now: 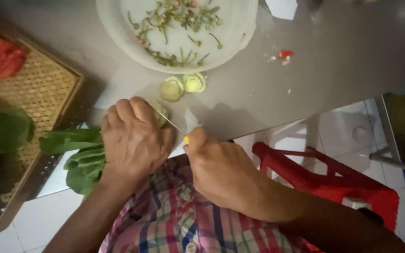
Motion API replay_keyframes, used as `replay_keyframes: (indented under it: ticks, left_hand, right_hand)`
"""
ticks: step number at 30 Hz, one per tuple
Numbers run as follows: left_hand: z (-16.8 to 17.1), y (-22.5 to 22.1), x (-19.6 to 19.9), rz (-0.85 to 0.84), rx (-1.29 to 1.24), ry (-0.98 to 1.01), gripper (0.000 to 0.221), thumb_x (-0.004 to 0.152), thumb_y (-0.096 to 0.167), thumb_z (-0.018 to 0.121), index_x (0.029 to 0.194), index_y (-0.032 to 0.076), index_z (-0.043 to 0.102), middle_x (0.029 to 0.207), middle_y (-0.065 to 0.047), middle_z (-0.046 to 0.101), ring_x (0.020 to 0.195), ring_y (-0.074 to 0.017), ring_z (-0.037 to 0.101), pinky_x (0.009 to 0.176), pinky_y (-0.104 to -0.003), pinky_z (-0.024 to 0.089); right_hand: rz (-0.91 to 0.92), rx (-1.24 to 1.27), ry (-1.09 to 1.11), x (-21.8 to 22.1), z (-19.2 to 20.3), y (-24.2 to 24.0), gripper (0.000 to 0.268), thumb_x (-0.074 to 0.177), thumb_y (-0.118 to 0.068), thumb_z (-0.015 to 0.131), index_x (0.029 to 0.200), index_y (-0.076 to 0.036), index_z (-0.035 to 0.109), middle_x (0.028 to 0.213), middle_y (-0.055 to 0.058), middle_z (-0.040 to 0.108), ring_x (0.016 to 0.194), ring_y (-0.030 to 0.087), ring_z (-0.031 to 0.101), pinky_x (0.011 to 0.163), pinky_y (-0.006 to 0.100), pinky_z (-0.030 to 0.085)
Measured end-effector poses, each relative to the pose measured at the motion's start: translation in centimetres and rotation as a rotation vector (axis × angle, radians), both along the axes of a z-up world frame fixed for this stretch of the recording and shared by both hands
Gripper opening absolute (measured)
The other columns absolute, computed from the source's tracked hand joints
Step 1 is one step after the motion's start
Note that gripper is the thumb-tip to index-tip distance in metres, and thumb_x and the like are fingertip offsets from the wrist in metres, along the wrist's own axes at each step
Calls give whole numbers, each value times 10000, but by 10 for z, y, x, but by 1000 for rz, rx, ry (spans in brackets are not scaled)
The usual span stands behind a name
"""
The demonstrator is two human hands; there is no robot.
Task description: Removing stems from chilies and preparing leafy green vegetables on a prep table
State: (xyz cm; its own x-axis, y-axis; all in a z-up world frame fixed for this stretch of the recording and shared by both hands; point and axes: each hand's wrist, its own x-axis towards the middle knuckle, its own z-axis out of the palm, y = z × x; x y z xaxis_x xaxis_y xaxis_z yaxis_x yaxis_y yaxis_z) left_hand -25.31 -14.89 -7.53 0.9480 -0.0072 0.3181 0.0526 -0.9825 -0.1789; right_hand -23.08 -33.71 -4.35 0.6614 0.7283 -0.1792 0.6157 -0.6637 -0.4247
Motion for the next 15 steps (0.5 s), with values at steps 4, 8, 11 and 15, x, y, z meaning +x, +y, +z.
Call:
replay_keyframes:
  ticks: [4, 8, 11, 15]
  left_hand:
    - [-2, 3, -1, -16, 12, -1, 424, 784, 417, 578, 928, 33, 472, 867, -144, 500, 746, -356, 532, 640, -466, 449]
    - [-4, 5, 0, -70, 3, -56, 475, 831, 400, 573, 1039, -21, 501, 882, -142, 504, 734, -366, 535, 620, -477, 452]
    - [-6, 5, -2, -41, -16, -36, 467, 794, 405, 569, 1007, -6, 506, 873, -139, 519, 737, -363, 545, 634, -474, 463]
    - [-4, 7, 1, -69, -22, -61, 382, 810, 342, 583, 980, 13, 489, 860, -132, 491, 715, -342, 524, 591, -455, 436]
  right_hand:
    - [3, -54, 101, 4, 7, 3, 145, 1060, -182, 479, 1017, -56, 421, 606, 138, 650, 498, 446, 653, 411, 559, 471]
    - [22, 20, 122, 9, 2, 10, 66, 997, -71, 498, 974, -14, 475, 609, 169, 642, 471, 423, 632, 400, 524, 465]
    - [38, -101, 31, 6, 1, 11, 140, 873, -17, 482, 1009, -42, 464, 586, 115, 646, 477, 390, 668, 379, 510, 487]
    - [21, -101, 108, 11, 3, 18, 134, 875, 16, 498, 1005, -13, 485, 644, 157, 638, 521, 438, 654, 425, 535, 487]
